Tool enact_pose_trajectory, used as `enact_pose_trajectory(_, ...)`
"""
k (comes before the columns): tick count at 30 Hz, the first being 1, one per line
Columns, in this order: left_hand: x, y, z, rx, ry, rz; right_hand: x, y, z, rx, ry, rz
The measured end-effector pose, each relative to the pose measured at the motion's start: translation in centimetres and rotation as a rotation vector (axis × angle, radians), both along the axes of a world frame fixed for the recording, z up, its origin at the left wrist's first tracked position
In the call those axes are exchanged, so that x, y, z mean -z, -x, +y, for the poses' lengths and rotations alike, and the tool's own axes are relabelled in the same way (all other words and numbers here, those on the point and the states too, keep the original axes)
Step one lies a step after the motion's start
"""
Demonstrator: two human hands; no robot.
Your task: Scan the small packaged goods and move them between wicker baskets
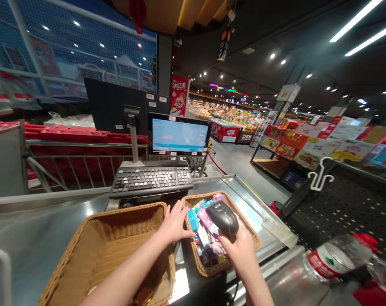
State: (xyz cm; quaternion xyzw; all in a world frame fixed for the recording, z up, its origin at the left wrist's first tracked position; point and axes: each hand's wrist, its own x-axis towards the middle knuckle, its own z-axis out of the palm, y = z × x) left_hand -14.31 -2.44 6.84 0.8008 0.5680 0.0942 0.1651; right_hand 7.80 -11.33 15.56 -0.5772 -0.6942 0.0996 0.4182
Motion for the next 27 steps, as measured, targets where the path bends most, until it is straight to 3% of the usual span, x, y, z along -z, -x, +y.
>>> enact_pose_trajectory(6,1.1,-2.2,2.2,-0.039,-0.023,0.070,0.1,-1.5,1.4,-0.043,-0.018,0.015)
enact_pose_trajectory(15,0.8,-1.5,5.9,0.044,0.145,0.090,0.4,-3.4,3.0,-0.049,0.003,0.021)
enact_pose_trajectory(20,1.6,-1.8,6.4,0.018,0.075,0.064,0.4,-3.8,3.6,-0.059,-0.020,-0.008)
enact_pose_trajectory(24,1.3,-1.8,5.8,0.150,0.001,0.017,0.4,-3.8,3.9,-0.070,-0.041,-0.004)
enact_pose_trajectory(27,-0.1,-1.9,5.0,0.309,-0.065,-0.015,0.5,-3.8,4.1,-0.075,-0.021,0.012)
